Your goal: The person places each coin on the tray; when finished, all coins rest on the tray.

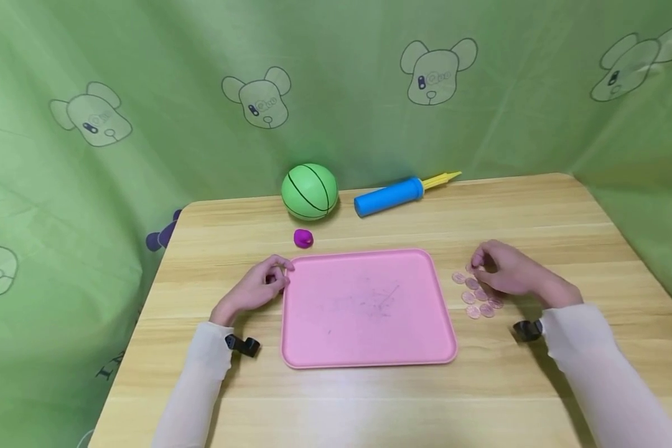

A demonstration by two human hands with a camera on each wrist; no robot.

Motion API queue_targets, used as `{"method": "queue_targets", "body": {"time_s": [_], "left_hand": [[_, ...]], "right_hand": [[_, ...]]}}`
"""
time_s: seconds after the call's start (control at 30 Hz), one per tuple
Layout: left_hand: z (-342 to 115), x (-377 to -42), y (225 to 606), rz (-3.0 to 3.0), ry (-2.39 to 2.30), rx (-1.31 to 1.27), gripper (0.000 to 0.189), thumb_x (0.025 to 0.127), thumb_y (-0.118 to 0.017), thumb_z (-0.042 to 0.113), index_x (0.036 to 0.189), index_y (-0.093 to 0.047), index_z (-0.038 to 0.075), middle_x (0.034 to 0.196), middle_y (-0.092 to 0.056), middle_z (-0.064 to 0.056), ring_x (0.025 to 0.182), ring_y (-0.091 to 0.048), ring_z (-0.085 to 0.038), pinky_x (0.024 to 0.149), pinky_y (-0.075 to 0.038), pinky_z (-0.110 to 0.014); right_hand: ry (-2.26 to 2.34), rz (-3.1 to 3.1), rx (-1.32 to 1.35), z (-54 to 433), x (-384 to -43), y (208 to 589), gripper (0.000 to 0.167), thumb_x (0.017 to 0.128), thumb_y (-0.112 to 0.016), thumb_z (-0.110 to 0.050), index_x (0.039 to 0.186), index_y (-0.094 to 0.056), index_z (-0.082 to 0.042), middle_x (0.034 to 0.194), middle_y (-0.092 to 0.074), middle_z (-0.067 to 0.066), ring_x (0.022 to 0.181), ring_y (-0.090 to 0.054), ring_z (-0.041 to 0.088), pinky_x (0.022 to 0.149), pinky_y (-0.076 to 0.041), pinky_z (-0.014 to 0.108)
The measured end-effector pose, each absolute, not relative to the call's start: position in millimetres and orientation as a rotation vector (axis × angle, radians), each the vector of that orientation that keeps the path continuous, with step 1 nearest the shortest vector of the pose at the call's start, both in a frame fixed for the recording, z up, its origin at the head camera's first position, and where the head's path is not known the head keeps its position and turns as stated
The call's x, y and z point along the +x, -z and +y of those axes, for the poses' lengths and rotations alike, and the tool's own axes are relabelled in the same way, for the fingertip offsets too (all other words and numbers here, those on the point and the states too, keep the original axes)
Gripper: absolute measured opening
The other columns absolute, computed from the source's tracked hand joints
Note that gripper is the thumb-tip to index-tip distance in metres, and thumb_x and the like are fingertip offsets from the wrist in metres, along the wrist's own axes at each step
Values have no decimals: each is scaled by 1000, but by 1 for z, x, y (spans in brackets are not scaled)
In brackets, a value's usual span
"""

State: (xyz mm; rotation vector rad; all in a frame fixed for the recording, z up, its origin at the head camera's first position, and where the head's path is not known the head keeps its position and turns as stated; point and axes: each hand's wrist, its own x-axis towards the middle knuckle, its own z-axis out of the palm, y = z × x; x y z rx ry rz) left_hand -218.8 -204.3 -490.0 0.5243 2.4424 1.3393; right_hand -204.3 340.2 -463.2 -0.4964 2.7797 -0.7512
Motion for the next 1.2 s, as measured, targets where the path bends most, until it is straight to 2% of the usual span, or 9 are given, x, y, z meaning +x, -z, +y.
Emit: {"method": "queue_targets", "body": {"time_s": [0.1, 0.3, 0.5, 0.63, 0.83, 0.93, 1.13, 1.2], "left_hand": [[-204, -219, 489, 2447, -1339, 531, 29, 104, -63, 1, 133, -63, -2, 90, -65, -11, 82, -59, -16, 82, -51, -25], [-204, -217, 489, 2452, -1337, 527, 28, 104, -63, 2, 133, -64, -2, 92, -66, -13, 84, -60, -16, 83, -51, -24], [-204, -217, 490, 2440, -1341, 527, 30, 104, -63, 2, 134, -63, -2, 92, -66, -11, 86, -60, -18, 84, -52, -25], [-204, -217, 489, 2438, -1343, 519, 30, 104, -63, 2, 134, -63, -2, 91, -65, -9, 85, -60, -18, 85, -52, -26], [-205, -218, 489, 2443, -1343, 521, 30, 104, -64, 2, 134, -63, -2, 90, -65, -9, 84, -59, -17, 84, -51, -27], [-205, -218, 490, 2448, -1343, 526, 30, 104, -64, 2, 133, -63, -2, 92, -66, -11, 84, -60, -17, 85, -51, -26], [-204, -218, 490, 2448, -1344, 522, 29, 104, -63, 1, 133, -63, -2, 93, -67, -12, 85, -60, -16, 84, -51, -25], [-204, -218, 490, 2446, -1348, 519, 29, 104, -63, 1, 133, -63, -2, 91, -66, -11, 84, -59, -16, 83, -51, -25]], "right_hand": [[768, 2794, -508, 340, -203, 463, 14, 99, -78, -9, 109, -69, -4, 102, -66, 6, 96, -57, 19, 83, -49, 29], [712, 2783, -537, 342, -208, 461, 18, 98, -80, -10, 112, -72, -3, 101, -65, 5, 93, -54, 17, 81, -48, 29], [709, 2746, -507, 343, -211, 464, 19, 97, -80, -13, 106, -69, -1, 98, -60, 9, 90, -51, 19, 77, -45, 30], [709, 2796, -493, 343, -211, 469, 18, 95, -81, -17, 101, -68, -6, 103, -62, 10, 94, -53, 20, 82, -46, 34], [825, 2807, -521, 338, -206, 473, 17, 91, -82, -5, 97, -67, -11, 101, -68, 3, 93, -58, 16, 85, -49, 28], [857, 2789, -506, 335, -203, 469, 18, 91, -82, -4, 100, -68, -10, 102, -70, 3, 94, -60, 16, 86, -50, 27], [837, 2786, -453, 329, -203, 465, 22, 98, -82, -17, 116, -72, -9, 105, -71, 2, 97, -62, 16, 86, -52, 25], [832, 2770, -443, 327, -205, 463, 24, 99, -81, -17, 119, -72, -7, 105, -72, 2, 96, -62, 15, 85, -52, 24]]}}
